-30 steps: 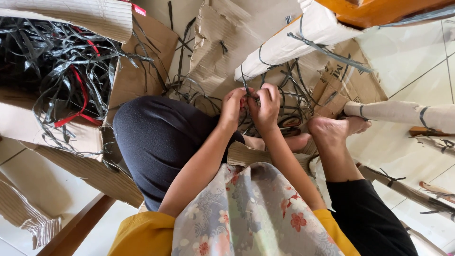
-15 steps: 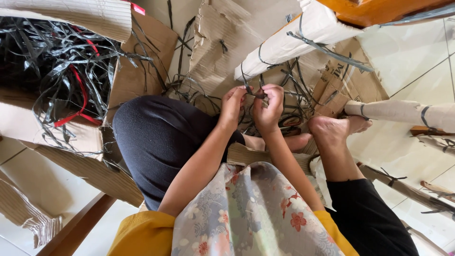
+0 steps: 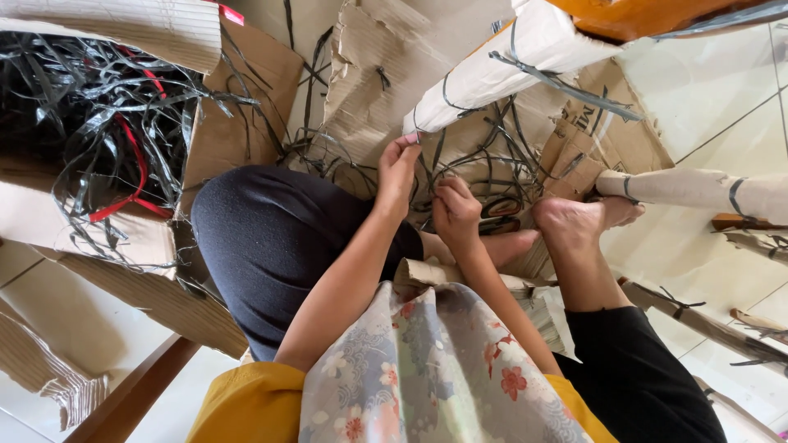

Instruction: Wrapping wooden chair legs with protective paper and securing them with plastic ties.

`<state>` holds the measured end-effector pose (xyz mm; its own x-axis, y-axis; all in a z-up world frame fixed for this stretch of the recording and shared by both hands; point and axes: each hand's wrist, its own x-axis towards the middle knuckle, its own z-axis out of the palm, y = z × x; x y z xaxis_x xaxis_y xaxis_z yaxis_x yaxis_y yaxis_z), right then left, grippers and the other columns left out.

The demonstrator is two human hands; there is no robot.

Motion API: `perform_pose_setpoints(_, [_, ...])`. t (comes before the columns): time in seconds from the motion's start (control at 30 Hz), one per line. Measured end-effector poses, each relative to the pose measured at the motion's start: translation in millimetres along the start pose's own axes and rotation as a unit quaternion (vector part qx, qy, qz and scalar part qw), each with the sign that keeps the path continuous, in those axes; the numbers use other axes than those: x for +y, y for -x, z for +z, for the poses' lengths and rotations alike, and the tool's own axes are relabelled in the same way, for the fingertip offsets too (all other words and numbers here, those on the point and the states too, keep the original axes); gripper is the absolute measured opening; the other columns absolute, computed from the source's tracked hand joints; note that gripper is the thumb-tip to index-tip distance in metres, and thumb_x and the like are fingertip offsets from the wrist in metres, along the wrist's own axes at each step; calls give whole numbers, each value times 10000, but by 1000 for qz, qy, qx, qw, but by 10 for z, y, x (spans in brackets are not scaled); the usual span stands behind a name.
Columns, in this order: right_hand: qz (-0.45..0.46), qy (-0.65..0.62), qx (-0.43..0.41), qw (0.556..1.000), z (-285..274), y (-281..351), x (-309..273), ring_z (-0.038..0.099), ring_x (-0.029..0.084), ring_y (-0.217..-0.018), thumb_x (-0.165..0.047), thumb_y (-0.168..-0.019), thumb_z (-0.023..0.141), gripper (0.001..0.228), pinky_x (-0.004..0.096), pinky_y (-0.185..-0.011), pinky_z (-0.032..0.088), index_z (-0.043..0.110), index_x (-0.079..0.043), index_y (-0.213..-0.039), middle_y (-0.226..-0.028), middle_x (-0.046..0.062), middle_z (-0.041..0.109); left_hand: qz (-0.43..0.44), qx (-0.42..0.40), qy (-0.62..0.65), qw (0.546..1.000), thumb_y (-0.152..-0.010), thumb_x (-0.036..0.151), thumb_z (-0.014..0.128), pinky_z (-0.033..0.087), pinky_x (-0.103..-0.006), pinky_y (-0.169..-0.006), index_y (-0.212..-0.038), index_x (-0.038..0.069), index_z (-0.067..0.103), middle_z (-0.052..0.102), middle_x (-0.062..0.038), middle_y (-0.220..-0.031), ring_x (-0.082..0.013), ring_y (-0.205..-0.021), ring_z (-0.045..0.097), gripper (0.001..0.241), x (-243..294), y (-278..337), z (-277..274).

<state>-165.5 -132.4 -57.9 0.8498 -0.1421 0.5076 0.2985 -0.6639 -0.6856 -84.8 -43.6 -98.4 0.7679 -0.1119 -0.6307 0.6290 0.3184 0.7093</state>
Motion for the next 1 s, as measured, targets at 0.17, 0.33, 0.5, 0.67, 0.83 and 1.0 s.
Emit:
perform_pose_setpoints(0.17, [-68,3,-26,997,-21,20,93,601,342,-713,64,-944,552,210,398,-635,524,662,-16,-784,-929,145,625,41,-54,-167,984,-915,298,737,451,-259,-665,-1134,76,719,546,42,-771,-83,-736,562,312,-340,-170,-84])
perform_pose_setpoints(0.33, [-103,27,-20,994,-86,-241,-113,669,331,-1003,72,-956,525,320,388,-834,463,594,-90,-689,-1096,115,711,44,-56,-282,957,-871,438,778,541,-335,-592,-943,123,800,667,-19,-651,-183,-646,685,324,-369,-273,-137])
perform_pose_setpoints(0.5, [-28,-97,-70,992,-170,-280,-101,716,325,-1097,20,-985,538,367,341,-947,410,547,-143,-656,-1020,59,778,114,-47,-326,937,-898,556,730,565,-362,-631,-846,231,800,714,-9,-657,-233,-721,739,336,-338,-482,-327])
perform_pose_setpoints(0.67, [-33,-96,-109,989,-218,-221,-134,690,322,-996,3,-971,539,364,363,-870,438,554,-144,-638,-1039,55,787,96,-27,-340,935,-907,541,700,583,-406,-747,-974,200,795,744,-59,-798,-268,-838,742,360,240,-185,-220])
perform_pose_setpoints(0.83, [108,-166,-122,973,-136,192,264,643,297,-668,110,-928,458,364,354,-706,528,616,-92,-670,-755,69,710,105,-58,-377,919,-844,447,752,589,-451,-819,-1006,176,789,765,-93,-912,-307,-951,737,318,159,-133,-164])
perform_pose_setpoints(1.0, [190,-166,-127,959,-60,173,343,640,325,-663,127,-841,469,260,427,-678,527,657,-25,-746,-712,141,670,134,-99,-361,918,-884,174,781,605,-499,-817,-988,59,806,763,-161,-895,-415,-938,734,157,182,-137,-190])
